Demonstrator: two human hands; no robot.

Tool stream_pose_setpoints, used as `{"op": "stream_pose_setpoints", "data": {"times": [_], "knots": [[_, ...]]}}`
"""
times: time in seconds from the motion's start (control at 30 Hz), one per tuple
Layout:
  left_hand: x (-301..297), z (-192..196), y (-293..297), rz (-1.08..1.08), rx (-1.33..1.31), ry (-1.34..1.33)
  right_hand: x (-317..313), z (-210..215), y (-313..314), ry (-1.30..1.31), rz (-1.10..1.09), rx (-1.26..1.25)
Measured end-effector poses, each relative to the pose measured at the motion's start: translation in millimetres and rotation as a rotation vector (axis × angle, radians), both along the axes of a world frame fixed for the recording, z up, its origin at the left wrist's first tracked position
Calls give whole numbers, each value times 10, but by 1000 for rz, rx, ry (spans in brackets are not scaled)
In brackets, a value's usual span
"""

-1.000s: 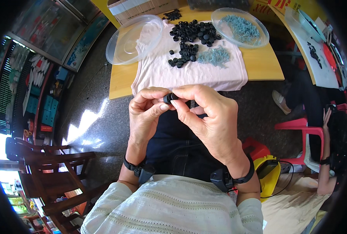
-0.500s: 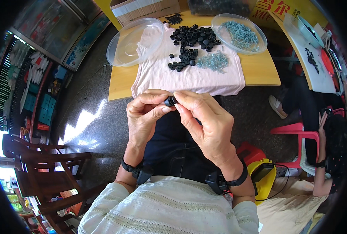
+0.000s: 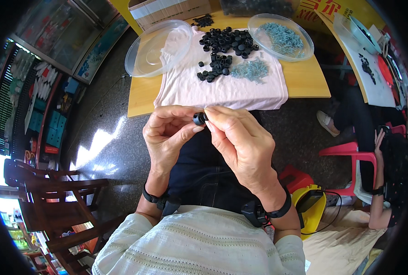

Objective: Assembling plastic parts by inserting a metal pin and blue washer into a black plastic housing.

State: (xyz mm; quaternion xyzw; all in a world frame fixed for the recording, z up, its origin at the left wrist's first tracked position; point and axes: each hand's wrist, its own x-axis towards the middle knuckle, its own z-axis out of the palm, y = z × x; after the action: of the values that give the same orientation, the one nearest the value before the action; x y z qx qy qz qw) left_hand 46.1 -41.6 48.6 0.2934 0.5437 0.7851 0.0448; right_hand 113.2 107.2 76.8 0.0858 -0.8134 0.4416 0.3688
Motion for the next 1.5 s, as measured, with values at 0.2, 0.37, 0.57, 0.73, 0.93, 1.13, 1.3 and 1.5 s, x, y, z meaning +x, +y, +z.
{"op": "stream_pose_setpoints", "data": {"times": [0.2, 0.37, 0.57, 0.73, 0.93, 1.13, 1.3, 1.5], "knots": [[-21, 8, -25, -6, -33, 46, -2, 3, -5, -1, 0, 11], [-37, -6, -23, 49, -97, 198, 6, 0, 6, 27, -28, 92], [-25, -73, 42, -35, 18, -22, -25, -14, 17, 51, -54, 120], [-12, -58, 73, -73, 100, -218, -21, 24, -19, 26, -59, 144], [13, -49, 55, -107, 122, -338, -22, -2, -5, -25, -75, 223], [27, -36, 85, -132, 131, -432, -55, -80, 31, 44, -118, 281], [44, -51, 128, -143, 175, -503, -84, -98, 38, 80, -156, 327], [65, -116, 165, -118, 217, -501, -72, -104, 52, 84, -175, 349]]}}
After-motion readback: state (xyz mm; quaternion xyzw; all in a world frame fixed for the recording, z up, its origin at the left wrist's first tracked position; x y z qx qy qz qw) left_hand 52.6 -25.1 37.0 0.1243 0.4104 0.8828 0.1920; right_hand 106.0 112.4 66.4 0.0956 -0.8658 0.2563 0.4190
